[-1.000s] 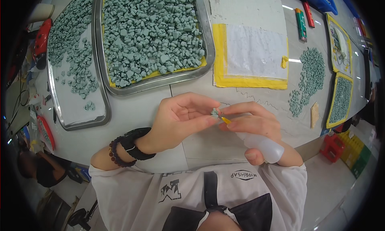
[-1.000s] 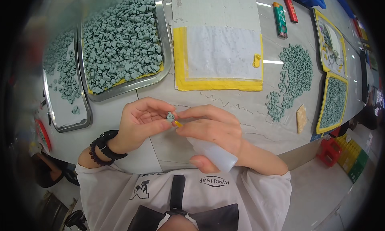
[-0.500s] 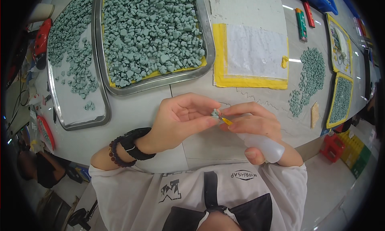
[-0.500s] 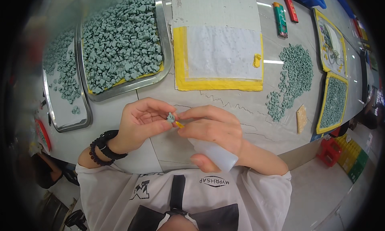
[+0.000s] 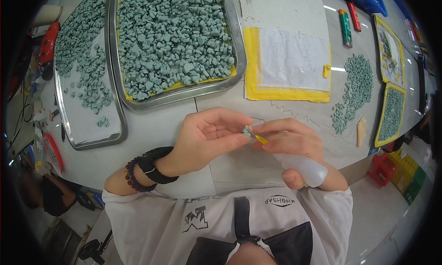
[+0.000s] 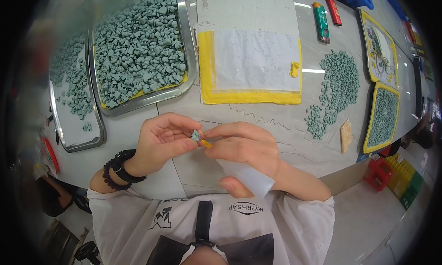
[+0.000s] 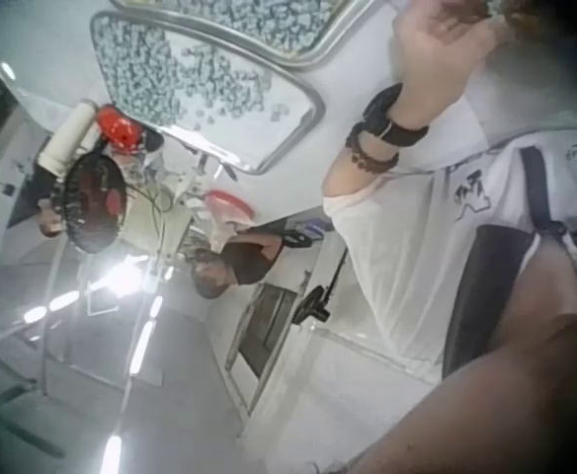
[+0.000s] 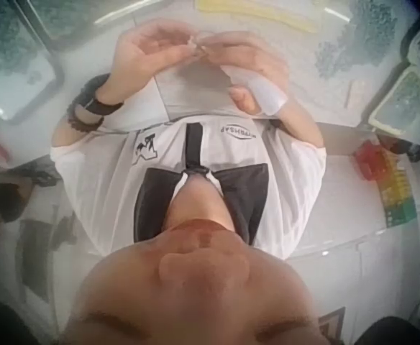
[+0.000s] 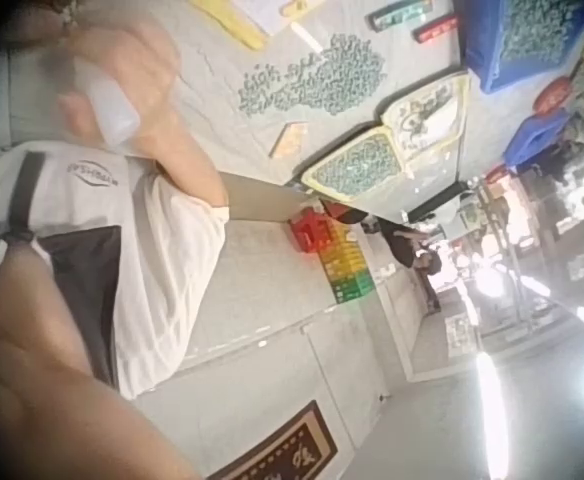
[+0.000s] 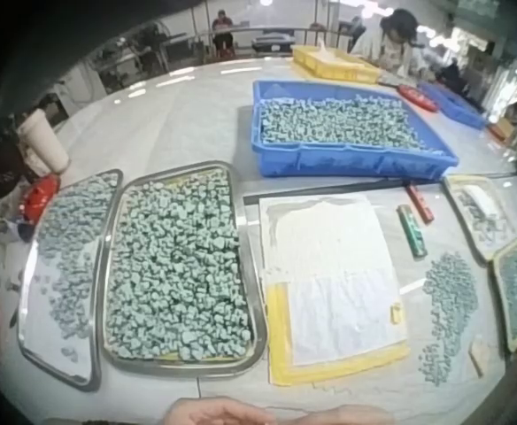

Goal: Applying glue and assembling small green plastic components at a workbench.

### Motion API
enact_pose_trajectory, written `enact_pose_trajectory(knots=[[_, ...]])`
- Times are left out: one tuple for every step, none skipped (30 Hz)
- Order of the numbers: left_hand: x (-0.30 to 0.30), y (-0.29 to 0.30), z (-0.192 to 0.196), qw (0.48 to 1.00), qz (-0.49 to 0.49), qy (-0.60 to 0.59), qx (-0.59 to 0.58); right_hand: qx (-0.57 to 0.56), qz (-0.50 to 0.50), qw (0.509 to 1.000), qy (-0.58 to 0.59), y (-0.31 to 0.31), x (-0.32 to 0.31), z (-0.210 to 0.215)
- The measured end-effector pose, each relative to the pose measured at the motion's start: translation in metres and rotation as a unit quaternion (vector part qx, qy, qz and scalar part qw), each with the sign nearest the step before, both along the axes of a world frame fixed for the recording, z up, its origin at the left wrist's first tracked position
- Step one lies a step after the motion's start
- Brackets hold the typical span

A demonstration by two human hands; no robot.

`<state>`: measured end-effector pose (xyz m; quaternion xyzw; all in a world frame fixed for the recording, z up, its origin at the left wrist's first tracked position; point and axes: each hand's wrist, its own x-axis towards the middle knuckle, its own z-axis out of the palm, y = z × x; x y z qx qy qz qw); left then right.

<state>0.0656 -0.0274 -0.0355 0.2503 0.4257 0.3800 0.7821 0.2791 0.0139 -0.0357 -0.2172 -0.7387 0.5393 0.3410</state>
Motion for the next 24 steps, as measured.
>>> enact_pose_trajectory(knots=[[0.0,0.0,0.0,1.0,0.0,0.003,0.003,-0.007,-0.003,1.0,0.007,-0.001,0.0,0.0],[0.0,0.0,0.0,1.0,0.0,0.006,0.007,-0.015,-0.006,1.0,0.013,-0.001,0.0,-0.001],[0.0,-0.001,-0.001,1.0,0.0,0.006,0.007,-0.015,-0.006,1.0,0.013,-0.001,-0.001,-0.001],[0.0,-0.001,-0.002,1.0,0.002,0.002,0.011,0.003,-0.021,1.0,0.017,-0.001,-0.002,-0.001],[-0.001,-0.002,-0.003,1.0,0.005,-0.003,0.015,0.021,-0.036,0.999,0.021,-0.001,-0.004,-0.001],[0.0,-0.002,-0.004,1.0,0.007,-0.007,0.019,0.039,-0.051,0.998,0.025,-0.001,-0.004,-0.002],[0.0,-0.002,-0.003,1.0,0.007,-0.007,0.019,0.039,-0.051,0.998,0.025,-0.001,-0.005,-0.002],[-0.001,-0.002,-0.003,1.0,0.006,-0.003,0.018,0.034,-0.053,0.998,0.025,-0.002,-0.004,-0.002],[-0.001,-0.001,-0.002,1.0,0.004,0.001,0.016,0.029,-0.054,0.998,0.025,-0.002,-0.004,-0.003],[-0.001,-0.002,-0.002,1.0,0.003,0.005,0.015,0.024,-0.055,0.998,0.025,-0.002,-0.004,-0.003],[0.0,-0.001,-0.002,1.0,0.003,0.005,0.015,0.024,-0.055,0.998,0.026,-0.002,-0.004,-0.003],[0.0,-0.002,-0.002,1.0,0.003,0.004,0.017,0.025,-0.055,0.998,0.025,-0.002,-0.004,-0.002],[0.0,-0.002,-0.002,1.0,0.004,0.002,0.019,0.026,-0.055,0.998,0.024,-0.002,-0.004,-0.002],[0.001,-0.002,-0.002,1.0,0.004,0.001,0.021,0.028,-0.054,0.998,0.023,-0.001,-0.004,-0.002],[0.001,-0.002,-0.002,1.0,0.004,0.001,0.021,0.028,-0.054,0.998,0.023,0.0,-0.003,-0.002],[0.001,-0.001,-0.002,1.0,0.002,0.003,0.024,0.04,-0.05,0.998,0.021,0.001,-0.003,-0.002],[0.001,-0.001,-0.002,1.0,0.0,0.004,0.026,0.053,-0.047,0.997,0.019,0.002,-0.003,-0.002],[0.001,0.0,-0.003,1.0,-0.002,0.004,0.029,0.066,-0.044,0.997,0.016,0.003,-0.002,-0.002],[0.001,-0.001,-0.003,1.0,-0.005,0.001,0.031,0.068,-0.047,0.997,0.014,0.004,-0.002,-0.001],[0.0,-0.002,-0.003,0.999,0.001,0.012,0.031,0.073,-0.039,0.997,0.004,0.004,-0.001,0.001],[0.001,-0.002,-0.005,0.999,0.008,0.017,0.034,0.08,-0.031,0.996,-0.01,0.006,0.003,0.003],[0.002,-0.002,-0.006,0.999,0.013,0.021,0.036,0.087,-0.024,0.996,-0.025,0.008,0.007,0.005],[0.004,-0.002,-0.006,0.999,0.005,0.009,0.041,0.093,-0.032,0.994,-0.037,0.012,0.011,0.006],[0.004,-0.002,-0.005,0.999,0.01,0.014,0.043,0.169,-0.037,0.98,-0.1,0.016,0.012,0.004]])
